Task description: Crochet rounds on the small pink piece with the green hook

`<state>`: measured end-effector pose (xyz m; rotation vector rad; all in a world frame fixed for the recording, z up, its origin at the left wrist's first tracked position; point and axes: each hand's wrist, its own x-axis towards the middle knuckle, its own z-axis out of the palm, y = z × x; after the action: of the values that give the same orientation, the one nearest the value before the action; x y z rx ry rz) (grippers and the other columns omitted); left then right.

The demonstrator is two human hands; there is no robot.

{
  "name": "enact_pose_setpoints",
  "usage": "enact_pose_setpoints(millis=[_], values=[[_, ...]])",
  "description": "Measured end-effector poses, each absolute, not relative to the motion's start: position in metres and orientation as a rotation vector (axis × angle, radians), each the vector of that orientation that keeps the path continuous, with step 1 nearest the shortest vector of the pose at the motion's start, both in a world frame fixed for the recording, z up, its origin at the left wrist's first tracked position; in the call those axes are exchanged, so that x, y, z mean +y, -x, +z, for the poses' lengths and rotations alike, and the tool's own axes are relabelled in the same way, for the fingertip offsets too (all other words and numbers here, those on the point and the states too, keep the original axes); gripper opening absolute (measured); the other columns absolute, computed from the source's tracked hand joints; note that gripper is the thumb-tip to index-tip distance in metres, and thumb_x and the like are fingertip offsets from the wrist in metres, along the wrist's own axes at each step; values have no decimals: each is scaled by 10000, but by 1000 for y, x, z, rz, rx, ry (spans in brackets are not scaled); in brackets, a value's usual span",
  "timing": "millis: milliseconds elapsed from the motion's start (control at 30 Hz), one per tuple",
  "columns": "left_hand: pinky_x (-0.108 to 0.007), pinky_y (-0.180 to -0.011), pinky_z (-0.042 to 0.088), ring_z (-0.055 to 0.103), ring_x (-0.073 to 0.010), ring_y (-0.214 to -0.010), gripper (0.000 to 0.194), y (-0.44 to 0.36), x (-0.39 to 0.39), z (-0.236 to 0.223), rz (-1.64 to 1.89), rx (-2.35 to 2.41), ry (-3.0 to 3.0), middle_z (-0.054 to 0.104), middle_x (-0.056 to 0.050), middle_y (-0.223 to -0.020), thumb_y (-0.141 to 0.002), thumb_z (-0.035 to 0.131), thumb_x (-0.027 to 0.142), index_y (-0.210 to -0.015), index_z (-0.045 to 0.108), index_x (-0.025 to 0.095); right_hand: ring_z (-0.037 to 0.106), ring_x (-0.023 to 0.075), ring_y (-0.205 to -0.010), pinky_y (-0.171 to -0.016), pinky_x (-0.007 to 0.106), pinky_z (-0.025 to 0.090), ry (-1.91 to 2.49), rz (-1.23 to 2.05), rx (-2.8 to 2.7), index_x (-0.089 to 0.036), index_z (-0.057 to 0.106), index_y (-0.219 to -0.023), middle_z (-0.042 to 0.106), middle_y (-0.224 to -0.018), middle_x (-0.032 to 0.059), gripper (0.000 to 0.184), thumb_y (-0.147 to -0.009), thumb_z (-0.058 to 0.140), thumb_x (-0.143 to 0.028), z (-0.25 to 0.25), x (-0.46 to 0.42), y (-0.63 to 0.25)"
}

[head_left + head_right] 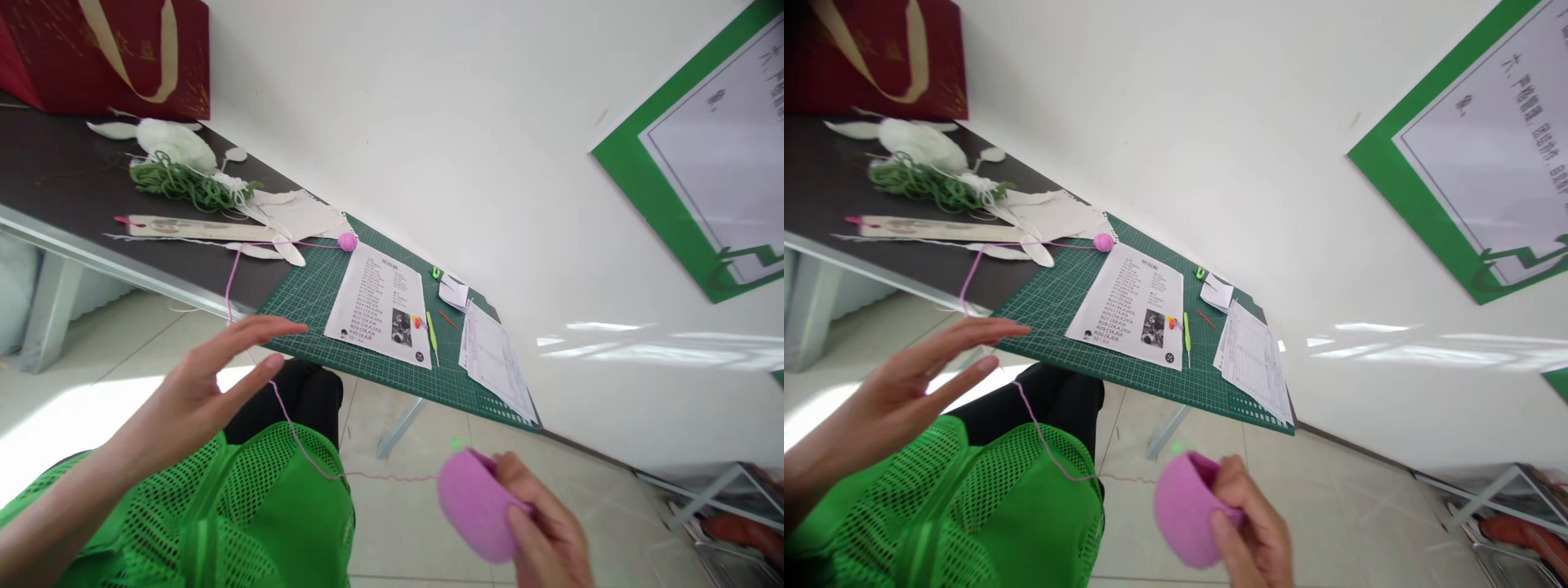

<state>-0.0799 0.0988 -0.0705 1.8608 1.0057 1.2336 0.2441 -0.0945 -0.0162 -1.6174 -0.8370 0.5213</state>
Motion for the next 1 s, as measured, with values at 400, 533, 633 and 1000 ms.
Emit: enact_pose_setpoints(millis=[400,533,633,1000], values=[[-383,-1037,544,625,-264,-1218,164,33,51,-35,631,363,-1903,619,-85,-1274,-1043,611,302,-934,697,213,531,143,-769,-695,270,414,1446,576,-1677,-218,555,-740,577,-745,-26,154,-873,620,-175,-20,-39,-156],[-360,-1024,531,627,-237,-1188,168,35,53,-35,606,299,-1742,604,-61,-1281,-1069,561,303,-1011,704,237,561,163,-805,-727,296,438,1435,821,-1607,-227,646,-825,602,-812,-6,63,-887,649,-214,-17,-40,-163],[-360,-1014,514,633,-240,-1154,182,37,54,-33,561,268,-1670,617,-51,-1251,-1055,600,370,-980,701,238,561,178,-822,-767,320,437,1363,1018,-1545,-232,698,-844,602,-808,5,102,-918,687,-301,-12,-37,-171],[-347,-975,465,608,-237,-1105,190,40,55,-50,491,244,-1527,604,-36,-1228,-1037,618,429,-972,664,256,460,158,-765,-704,304,331,1181,1295,-1218,-224,691,-825,534,-797,-4,253,-896,767,-455,-20,-32,-170]])
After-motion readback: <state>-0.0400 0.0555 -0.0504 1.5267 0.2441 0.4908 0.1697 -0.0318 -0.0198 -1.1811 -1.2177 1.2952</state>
